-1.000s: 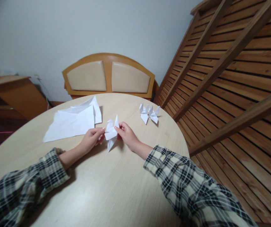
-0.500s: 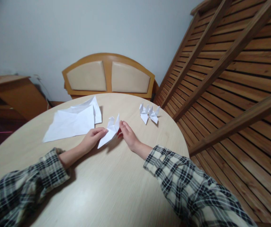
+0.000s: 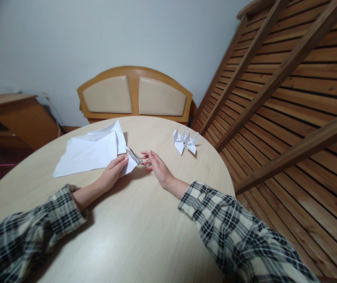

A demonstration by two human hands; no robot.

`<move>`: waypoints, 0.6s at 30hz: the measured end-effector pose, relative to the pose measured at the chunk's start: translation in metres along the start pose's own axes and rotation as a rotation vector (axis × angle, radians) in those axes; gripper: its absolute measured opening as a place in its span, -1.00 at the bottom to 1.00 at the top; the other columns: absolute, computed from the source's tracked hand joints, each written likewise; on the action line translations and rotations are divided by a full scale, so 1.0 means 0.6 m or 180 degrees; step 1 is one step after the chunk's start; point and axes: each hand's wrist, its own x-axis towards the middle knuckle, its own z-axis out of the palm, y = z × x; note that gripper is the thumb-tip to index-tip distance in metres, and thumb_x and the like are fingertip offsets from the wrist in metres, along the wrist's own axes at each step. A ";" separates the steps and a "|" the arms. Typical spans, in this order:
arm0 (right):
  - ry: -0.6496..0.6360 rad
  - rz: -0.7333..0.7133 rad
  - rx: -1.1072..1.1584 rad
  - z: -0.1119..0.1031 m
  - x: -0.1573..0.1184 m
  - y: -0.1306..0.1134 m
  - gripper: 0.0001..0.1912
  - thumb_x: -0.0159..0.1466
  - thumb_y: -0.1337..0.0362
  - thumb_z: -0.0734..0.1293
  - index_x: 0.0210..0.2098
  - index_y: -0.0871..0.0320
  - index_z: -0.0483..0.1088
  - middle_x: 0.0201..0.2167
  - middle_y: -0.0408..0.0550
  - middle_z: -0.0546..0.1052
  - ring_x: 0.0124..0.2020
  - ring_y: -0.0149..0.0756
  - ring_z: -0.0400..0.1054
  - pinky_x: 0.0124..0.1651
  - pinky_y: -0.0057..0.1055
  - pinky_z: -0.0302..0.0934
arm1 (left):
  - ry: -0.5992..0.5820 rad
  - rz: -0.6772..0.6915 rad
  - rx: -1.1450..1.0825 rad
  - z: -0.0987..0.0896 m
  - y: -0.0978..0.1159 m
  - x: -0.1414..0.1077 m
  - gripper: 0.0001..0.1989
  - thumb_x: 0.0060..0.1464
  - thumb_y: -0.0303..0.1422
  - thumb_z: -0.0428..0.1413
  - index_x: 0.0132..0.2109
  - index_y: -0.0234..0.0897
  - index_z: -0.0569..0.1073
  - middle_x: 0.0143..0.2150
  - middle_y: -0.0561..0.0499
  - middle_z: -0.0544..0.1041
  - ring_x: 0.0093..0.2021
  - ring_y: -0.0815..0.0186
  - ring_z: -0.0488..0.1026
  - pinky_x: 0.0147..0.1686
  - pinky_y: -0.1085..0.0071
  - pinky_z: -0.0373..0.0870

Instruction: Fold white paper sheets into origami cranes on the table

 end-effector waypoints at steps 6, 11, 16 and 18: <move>-0.0069 -0.0046 -0.0319 -0.002 0.001 0.004 -0.58 0.31 -0.10 0.16 -0.07 -0.02 0.44 0.08 -0.05 0.40 0.02 -0.21 0.26 -0.02 -0.24 0.19 | -0.0042 -0.0065 -0.0179 -0.001 -0.007 0.002 -0.76 0.09 -0.18 0.00 -0.37 -0.27 0.36 -0.46 0.08 0.33 -0.47 0.36 0.21 -0.46 0.45 0.20; -0.0143 -0.0166 -0.0297 -0.002 0.001 0.007 -0.61 0.32 -0.06 0.17 -0.01 -0.04 0.42 0.14 -0.08 0.36 0.09 -0.24 0.24 0.04 -0.24 0.17 | -0.0114 -0.0013 -0.0137 -0.002 -0.002 0.001 -0.76 0.08 -0.17 0.01 -0.41 -0.25 0.33 -0.49 0.10 0.29 -0.47 0.35 0.19 -0.47 0.44 0.18; -0.0089 -0.0305 -0.0478 0.000 -0.001 0.003 -0.64 0.30 -0.01 0.22 -0.04 0.02 0.42 0.01 -0.04 0.43 0.00 -0.27 0.28 0.04 -0.28 0.15 | -0.0156 0.0149 0.0310 -0.001 0.002 0.001 -0.70 0.11 -0.15 -0.03 -0.48 -0.24 0.26 -0.53 0.11 0.20 -0.48 0.35 0.16 -0.48 0.43 0.15; -0.0162 -0.0314 -0.0540 0.002 -0.001 0.000 -0.65 0.27 -0.01 0.24 -0.10 0.07 0.42 -0.11 -0.04 0.47 -0.07 -0.28 0.30 0.03 -0.30 0.14 | -0.0179 0.0167 0.0453 0.000 0.004 0.001 -0.69 0.12 -0.14 -0.04 -0.49 -0.23 0.24 -0.53 0.11 0.19 -0.48 0.35 0.16 -0.49 0.43 0.14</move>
